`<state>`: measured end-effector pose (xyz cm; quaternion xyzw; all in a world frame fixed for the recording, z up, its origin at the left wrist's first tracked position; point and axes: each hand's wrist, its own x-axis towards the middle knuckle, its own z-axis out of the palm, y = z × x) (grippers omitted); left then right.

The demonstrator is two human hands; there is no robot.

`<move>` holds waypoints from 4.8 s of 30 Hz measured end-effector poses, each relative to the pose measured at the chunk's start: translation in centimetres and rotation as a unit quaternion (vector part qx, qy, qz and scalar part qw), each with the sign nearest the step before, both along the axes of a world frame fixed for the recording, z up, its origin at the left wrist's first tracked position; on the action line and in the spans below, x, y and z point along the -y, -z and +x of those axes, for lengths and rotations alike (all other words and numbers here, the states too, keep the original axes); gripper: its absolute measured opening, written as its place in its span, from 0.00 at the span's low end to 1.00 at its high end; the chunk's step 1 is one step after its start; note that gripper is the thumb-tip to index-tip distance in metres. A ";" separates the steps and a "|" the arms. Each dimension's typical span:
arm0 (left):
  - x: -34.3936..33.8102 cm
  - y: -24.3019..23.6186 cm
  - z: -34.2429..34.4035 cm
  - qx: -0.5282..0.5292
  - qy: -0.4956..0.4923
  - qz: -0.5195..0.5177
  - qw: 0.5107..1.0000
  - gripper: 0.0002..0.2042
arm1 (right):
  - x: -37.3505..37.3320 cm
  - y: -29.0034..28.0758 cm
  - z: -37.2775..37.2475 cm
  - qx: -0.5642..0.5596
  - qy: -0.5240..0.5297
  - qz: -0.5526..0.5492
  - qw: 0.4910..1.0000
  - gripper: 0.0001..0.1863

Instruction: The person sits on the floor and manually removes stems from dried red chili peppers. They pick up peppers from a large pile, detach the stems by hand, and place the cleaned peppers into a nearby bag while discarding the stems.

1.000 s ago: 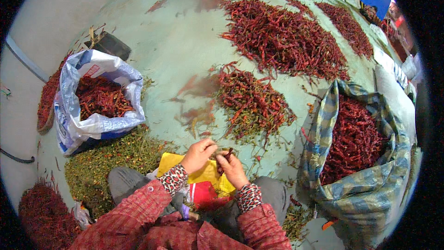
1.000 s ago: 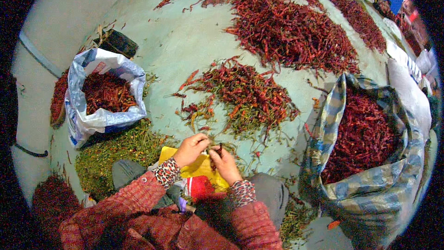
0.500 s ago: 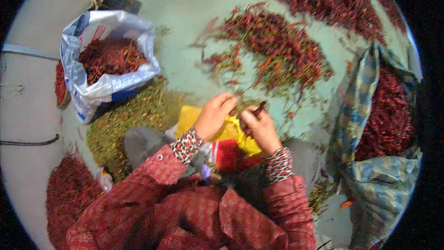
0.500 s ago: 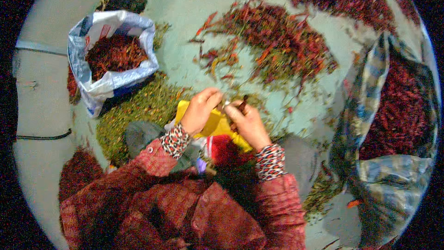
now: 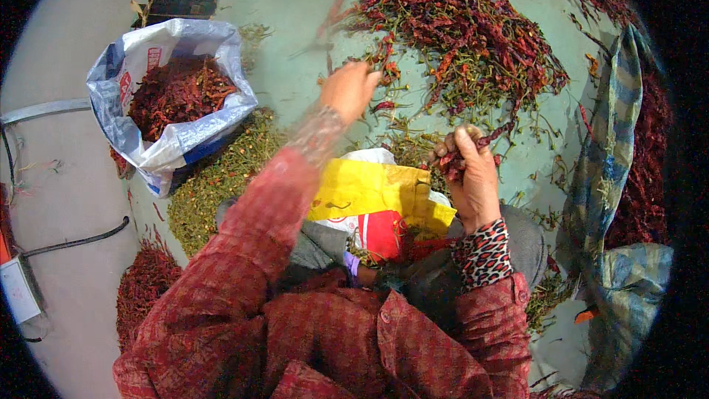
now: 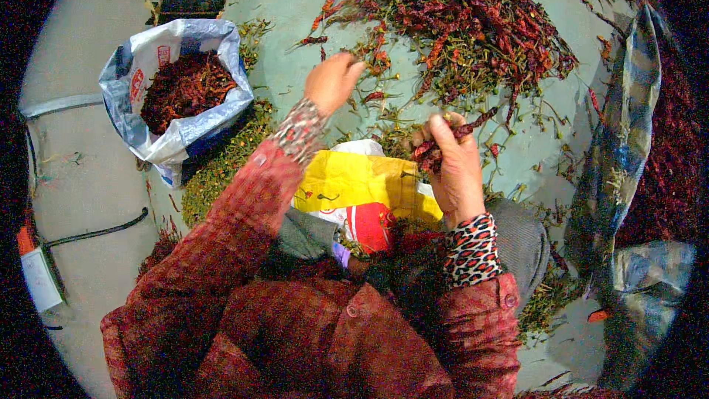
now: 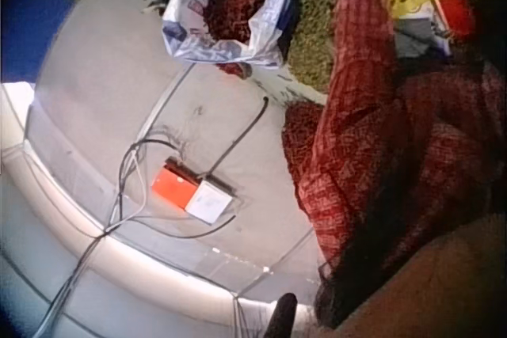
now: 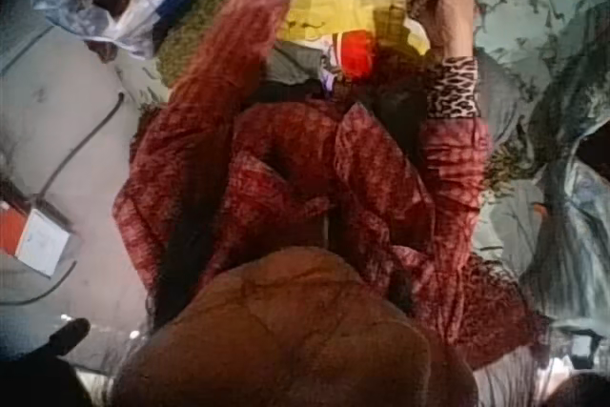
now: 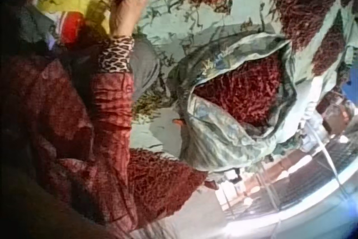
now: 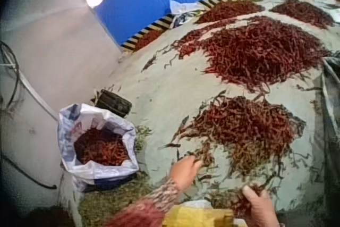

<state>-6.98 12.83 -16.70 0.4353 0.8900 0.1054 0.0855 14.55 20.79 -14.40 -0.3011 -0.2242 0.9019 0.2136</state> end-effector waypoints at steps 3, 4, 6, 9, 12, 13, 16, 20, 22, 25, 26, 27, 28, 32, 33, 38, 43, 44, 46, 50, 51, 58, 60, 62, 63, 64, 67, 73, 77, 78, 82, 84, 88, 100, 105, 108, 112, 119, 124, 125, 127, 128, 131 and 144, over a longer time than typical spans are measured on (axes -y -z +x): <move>-3.2 1.9 0.7 -0.009 -0.057 -0.076 0.995 0.17 | 0.0 0.3 0.0 0.068 -0.016 0.038 0.997 0.08; -3.2 2.2 0.8 -0.012 -0.051 -0.052 0.997 0.16 | 0.0 0.7 0.0 0.067 -0.016 0.047 0.997 0.08; -2.6 3.2 1.1 -0.019 -0.040 -0.005 0.999 0.14 | -0.4 1.9 0.1 0.083 -0.034 0.071 0.993 0.09; -0.3 3.6 -1.4 0.141 -0.068 0.114 0.981 0.15 | -0.1 2.0 0.1 0.111 -0.031 0.088 0.990 0.09; 1.7 2.5 -2.2 0.306 -0.166 0.190 0.918 0.12 | 0.4 1.4 -0.1 0.127 -0.057 0.100 0.985 0.10; 2.9 3.2 -2.7 0.246 -0.133 0.205 0.938 0.11 | 0.6 1.2 -0.5 0.121 -0.075 0.109 0.984 0.10; 1.6 -2.1 2.4 0.357 -0.143 0.278 0.880 0.09 | 0.9 1.5 0.0 0.130 -0.071 0.137 0.979 0.13; 2.7 -2.6 7.1 0.232 0.037 0.187 0.954 0.09 | 1.9 0.5 -0.8 0.107 -0.087 0.172 0.975 0.15; 2.7 -3.3 8.7 0.193 0.066 0.177 0.963 0.09 | 2.2 0.1 -1.3 0.128 -0.082 0.175 0.973 0.12; 2.2 -3.5 9.3 0.241 0.071 0.178 0.952 0.08 | 1.8 1.2 -1.3 0.126 -0.042 0.197 0.971 0.09; 2.0 -3.6 9.4 0.229 0.072 0.178 0.954 0.08 | 1.8 0.8 -1.2 0.140 -0.040 0.206 0.968 0.08; 1.7 -3.7 9.5 0.218 0.073 0.178 0.957 0.08 | 1.6 0.9 -1.2 0.134 -0.041 0.227 0.964 0.08; 1.7 -3.6 9.5 0.207 0.072 0.177 0.959 0.08 | 1.6 1.1 -1.1 0.128 -0.044 0.246 0.960 0.08; 1.0 -1.6 7.0 0.457 -0.166 0.190 0.853 0.10 | 1.7 0.3 -1.2 0.086 -0.035 0.326 0.941 0.07; 0.8 -1.1 6.0 0.360 -0.070 0.152 0.918 0.10 | 1.1 -0.3 -1.2 0.102 -0.028 0.267 0.958 0.07; -3.8 1.8 -1.5 0.021 0.062 0.048 0.997 0.13 | -1.2 -0.3 -0.9 0.010 0.037 0.007 0.999 0.08; -6.2 3.3 -2.6 0.018 0.017 -0.001 1.000 0.13 | -1.1 0.4 -1.4 0.027 0.026 0.003 0.999 0.09; -5.4 3.3 -3.1 0.052 0.025 0.038 0.998 0.14 | -1.1 0.4 -1.5 0.034 0.022 0.008 0.999 0.11; -3.4 2.1 -3.3 0.146 -0.013 0.087 0.985 0.12 | -1.6 1.2 -1.2 0.055 0.010 0.029 0.998 0.12; -0.3 1.0 -0.9 0.220 -0.022 0.216 0.951 0.11 | -1.0 1.5 -1.5 0.069 -0.010 0.055 0.996 0.14; -0.1 -0.1 1.8 0.246 0.003 0.262 0.933 0.10 | -0.8 1.5 -1.5 0.071 -0.034 0.058 0.995 0.14; 0.0 0.3 3.9 0.157 0.163 0.138 0.964 0.10 | -0.9 1.4 -1.5 0.065 0.067 0.058 0.994 0.09; -1.8 0.8 1.9 0.075 0.139 0.070 0.985 0.11 | -1.4 1.4 -1.2 0.038 0.082 -0.008 0.996 0.07; -3.8 1.7 1.3 0.021 0.147 0.084 0.985 0.10 | -1.1 1.0 -1.6 0.025 0.091 -0.067 0.993 0.07; -4.2 2.6 1.0 0.002 0.149 0.048 0.988 0.09 | -1.0 0.9 -1.8 0.022 0.082 -0.086 0.993 0.06; -4.9 3.2 1.1 -0.014 0.154 0.013 0.988 0.09 | -1.0 1.0 -1.8 0.017 0.100 -0.094 0.990 0.07; -5.7 4.2 0.1 -0.018 0.145 -0.005 0.989 0.09 | -1.4 2.3 -1.2 -0.016 0.051 -0.044 0.998 0.08; -3.6 2.2 0.6 0.065 0.141 0.114 0.981 0.12 | -1.0 3.3 -1.4 0.049 0.060 0.017 0.997 0.07; -4.4 2.3 2.4 0.045 0.115 0.072 0.990 0.14 | -0.5 2.7 -1.5 0.058 0.042 -0.003 0.997 0.08; -4.9 2.5 2.3 0.036 0.106 0.055 0.992 0.13 | -0.3 2.2 -1.7 0.066 0.036 -0.019 0.997 0.09; -6.0 3.7 1.4 0.009 0.109 0.034 0.993 0.10 | -0.3 2.3 -1.9 0.045 0.027 -0.023 0.998 0.09; -6.4 3.6 1.3 0.000 0.117 0.029 0.993 0.09 | -0.5 3.5 -1.6 0.036 0.013 -0.008 0.999 0.09; -6.3 4.0 1.0 0.010 0.121 0.058 0.991 0.11 | -0.1 3.1 -1.8 0.095 0.022 0.015 0.995 0.12; 3.1 -2.3 9.1 0.361 0.041 0.126 0.923 0.07 | 1.0 1.5 -1.6 0.123 -0.138 0.193 0.964 0.08; 3.7 -2.2 10.3 0.527 -0.099 0.167 0.827 0.08 | 2.4 2.8 -1.7 0.113 -0.094 0.306 0.941 0.04; 2.3 -3.5 10.5 0.614 -0.145 0.182 0.754 0.07 | 1.7 2.2 -1.5 0.108 -0.068 0.314 0.941 0.04; 0.1 -4.2 10.6 0.617 -0.117 0.209 0.750 0.07 | 0.4 0.4 -1.2 0.139 -0.002 0.316 0.938 0.04; 0.2 -5.1 9.0 0.268 0.143 0.107 0.947 0.07 | -0.5 0.3 -0.7 0.171 -0.032 0.355 0.919 0.06; 1.9 -7.5 7.6 0.396 0.112 0.065 0.909 0.07 | 1.5 -2.1 -1.0 0.127 -0.096 0.237 0.958 0.07; 2.2 -7.5 7.7 0.334 0.131 0.067 0.931 0.07 | 1.6 -1.8 -1.0 0.134 -0.080 0.277 0.948 0.07; 1.6 -7.1 7.9 0.365 0.097 0.070 0.923 0.07 | 1.0 -1.4 -1.1 0.148 -0.044 0.357 0.921 0.07; 1.3 -7.7 8.5 0.401 0.067 0.074 0.911 0.08 | 0.7 -1.4 -0.9 0.142 -0.047 0.322 0.935 0.07; 2.2 -8.3 9.0 0.488 0.016 0.063 0.871 0.08 | 1.1 -0.4 -0.9 0.133 -0.053 0.350 0.926 0.07; 6.3 -6.8 7.4 0.511 -0.020 0.033 0.858 0.07 | 2.0 -1.0 -0.8 0.072 -0.231 0.270 0.932 0.06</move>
